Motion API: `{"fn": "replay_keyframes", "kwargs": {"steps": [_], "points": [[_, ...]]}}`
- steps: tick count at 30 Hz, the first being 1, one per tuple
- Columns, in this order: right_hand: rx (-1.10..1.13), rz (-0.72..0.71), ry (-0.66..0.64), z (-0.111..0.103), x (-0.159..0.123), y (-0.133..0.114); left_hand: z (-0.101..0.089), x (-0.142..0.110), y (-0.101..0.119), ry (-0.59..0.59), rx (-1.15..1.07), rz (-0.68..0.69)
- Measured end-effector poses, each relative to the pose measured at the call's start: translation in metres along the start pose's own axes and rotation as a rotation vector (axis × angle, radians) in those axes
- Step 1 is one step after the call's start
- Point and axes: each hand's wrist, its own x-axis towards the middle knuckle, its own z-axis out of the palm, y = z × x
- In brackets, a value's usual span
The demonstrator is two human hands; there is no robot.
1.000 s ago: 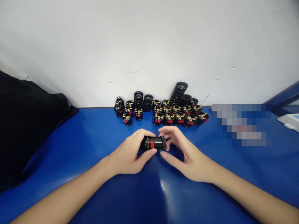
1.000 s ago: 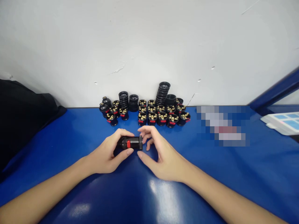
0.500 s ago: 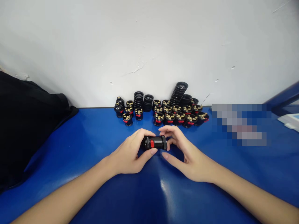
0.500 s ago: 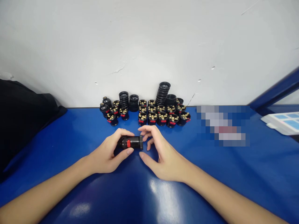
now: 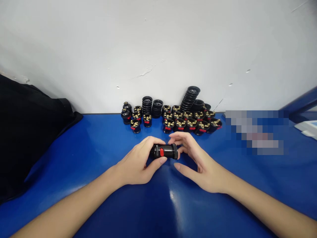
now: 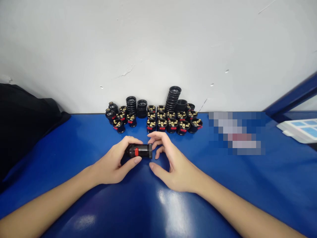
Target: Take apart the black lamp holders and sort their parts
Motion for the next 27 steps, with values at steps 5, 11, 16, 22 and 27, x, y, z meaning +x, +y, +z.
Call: {"fn": "replay_keyframes", "kwargs": {"steps": [5,11,16,22,27], "points": [[-0.021,0.038,-0.006,0.0,-0.001,0.002,0.0,0.0,-0.001,0.004,0.004,-0.008],[-0.018,0.032,0.009,0.001,0.001,0.003,-0.001,0.0,-0.001,-0.007,-0.016,-0.032],[0.152,0.027,0.03,0.002,0.002,0.006,-0.001,0.0,-0.001,-0.017,-0.014,-0.049],[0.375,0.076,0.082,0.003,0.004,0.014,-0.001,0.0,0.0,-0.008,-0.004,-0.061],[0.338,-0.089,0.163,0.006,0.004,0.01,-0.002,0.002,0.001,0.011,-0.017,-0.101]]}}
